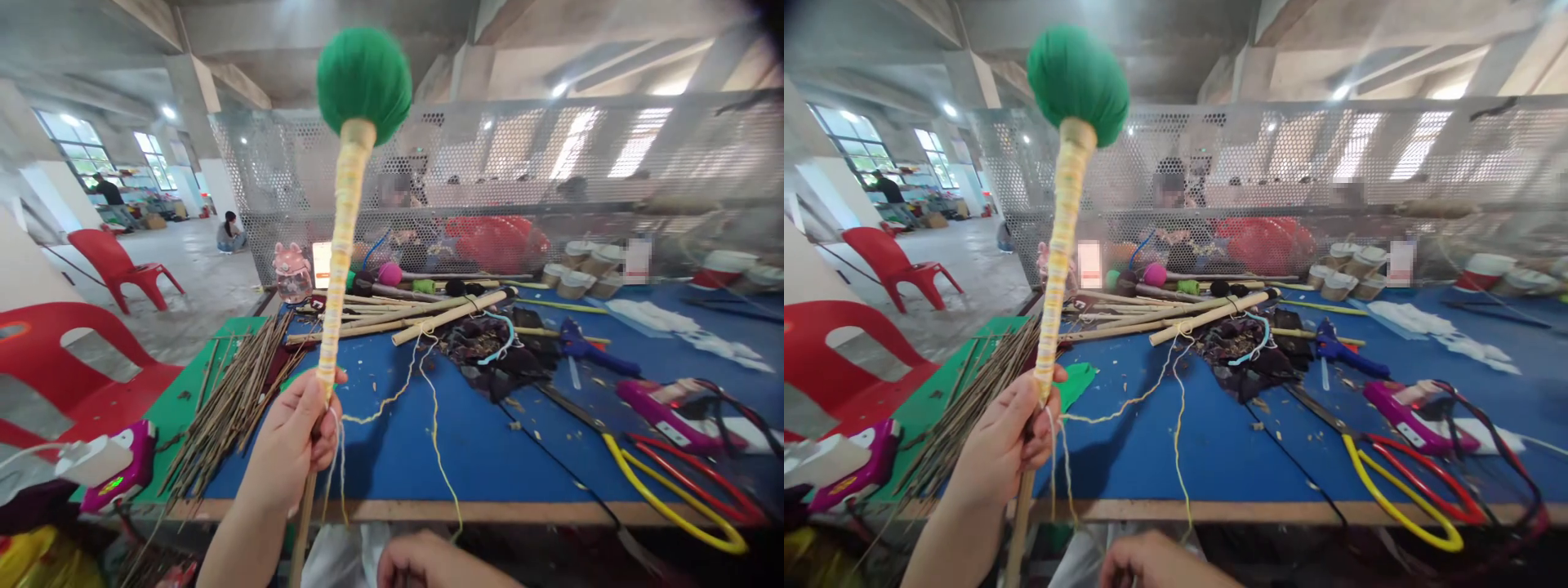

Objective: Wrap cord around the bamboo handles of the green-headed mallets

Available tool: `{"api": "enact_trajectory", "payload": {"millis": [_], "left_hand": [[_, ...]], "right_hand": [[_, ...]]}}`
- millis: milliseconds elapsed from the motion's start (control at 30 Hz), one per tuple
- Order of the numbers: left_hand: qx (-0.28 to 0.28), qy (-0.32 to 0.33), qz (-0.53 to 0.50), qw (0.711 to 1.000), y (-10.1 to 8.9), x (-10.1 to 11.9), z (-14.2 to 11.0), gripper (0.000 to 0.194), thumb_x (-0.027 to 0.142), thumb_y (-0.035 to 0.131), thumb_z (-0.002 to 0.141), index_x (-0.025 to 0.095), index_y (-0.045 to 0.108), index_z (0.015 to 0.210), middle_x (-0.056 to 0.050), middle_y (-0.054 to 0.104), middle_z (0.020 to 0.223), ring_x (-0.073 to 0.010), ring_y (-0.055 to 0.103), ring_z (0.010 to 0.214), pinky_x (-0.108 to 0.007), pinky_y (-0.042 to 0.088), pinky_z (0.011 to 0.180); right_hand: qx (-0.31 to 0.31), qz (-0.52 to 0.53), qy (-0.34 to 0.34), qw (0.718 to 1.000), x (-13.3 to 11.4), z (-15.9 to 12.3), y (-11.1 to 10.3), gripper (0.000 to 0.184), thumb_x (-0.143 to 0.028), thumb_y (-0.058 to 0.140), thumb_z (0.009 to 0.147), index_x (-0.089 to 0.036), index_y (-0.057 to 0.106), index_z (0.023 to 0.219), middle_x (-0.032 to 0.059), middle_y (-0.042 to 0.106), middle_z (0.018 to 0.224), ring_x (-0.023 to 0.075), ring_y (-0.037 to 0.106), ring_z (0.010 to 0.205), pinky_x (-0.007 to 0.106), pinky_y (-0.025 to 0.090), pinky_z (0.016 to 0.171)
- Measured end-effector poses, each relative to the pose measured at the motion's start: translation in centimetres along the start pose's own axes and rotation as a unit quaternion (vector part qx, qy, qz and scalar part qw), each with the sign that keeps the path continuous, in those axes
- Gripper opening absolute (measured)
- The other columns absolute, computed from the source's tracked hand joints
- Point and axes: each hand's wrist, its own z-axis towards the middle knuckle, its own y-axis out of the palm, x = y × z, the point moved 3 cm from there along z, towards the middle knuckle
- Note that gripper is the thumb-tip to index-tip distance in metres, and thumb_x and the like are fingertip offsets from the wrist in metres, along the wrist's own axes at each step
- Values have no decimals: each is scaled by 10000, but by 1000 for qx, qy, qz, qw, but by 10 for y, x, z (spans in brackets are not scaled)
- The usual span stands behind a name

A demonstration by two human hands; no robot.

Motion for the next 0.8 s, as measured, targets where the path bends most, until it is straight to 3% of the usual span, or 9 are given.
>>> {"api": "enact_trajectory", "payload": {"millis": [133, 267, 533, 633, 733, 800], "left_hand": [[-40, 28, 27, 998, 14, 9, -15, 260, 406, 511, 780, 178, 523, 904, 68, 405, 493, -2, 266, 324, -98, 215, 298], [-59, 34, 47, 997, 21, 9, -32, 271, 412, 502, 784, 178, 531, 920, 65, 405, 498, -5, 271, 329, -98, 210, 295], [-67, 14, 92, 993, 24, 0, -59, 329, 442, 510, 764, 174, 537, 953, 67, 390, 496, -10, 255, 337, -107, 188, 292], [-68, 15, 113, 991, 26, -4, -60, 325, 454, 501, 763, 176, 541, 927, 68, 386, 497, -14, 256, 338, -114, 187, 292], [-44, 53, 154, 986, 25, -7, -58, 329, 459, 516, 750, 166, 547, 896, 46, 441, 574, -9, 289, 347, -123, 205, 296], [-40, 68, 175, 981, 25, -10, -56, 328, 458, 521, 746, 163, 548, 887, 42, 452, 599, -8, 307, 354, -125, 212, 302]], "right_hand": [[23, 28, 43, 998, 13, 1, 20, 246, -242, 630, 618, -155, 622, 848, -31, 517, 669, 65, 414, 569, 146, 322, 496], [76, 38, 40, 996, 9, -5, 38, 227, -216, 592, 642, -145, 598, 858, -19, 521, 691, 76, 421, 577, 158, 330, 499], [224, 47, -119, 966, -50, -29, 15, 133, -269, 572, 728, -139, 564, 749, 5, 540, 689, 109, 464, 643, 217, 383, 601], [311, 80, -169, 932, -64, -38, 5, 201, -315, 590, 727, -160, 520, 834, 15, 527, 755, 124, 480, 691, 236, 405, 630], [431, 116, -228, 865, -73, -45, -11, 289, -349, 584, 736, -194, 461, 946, 42, 507, 886, 149, 494, 809, 269, 420, 718], [473, 127, -258, 833, -76, -43, -24, 277, -367, 550, 762, -208, 443, 963, 53, 498, 927, 156, 493, 860, 295, 410, 778]]}}
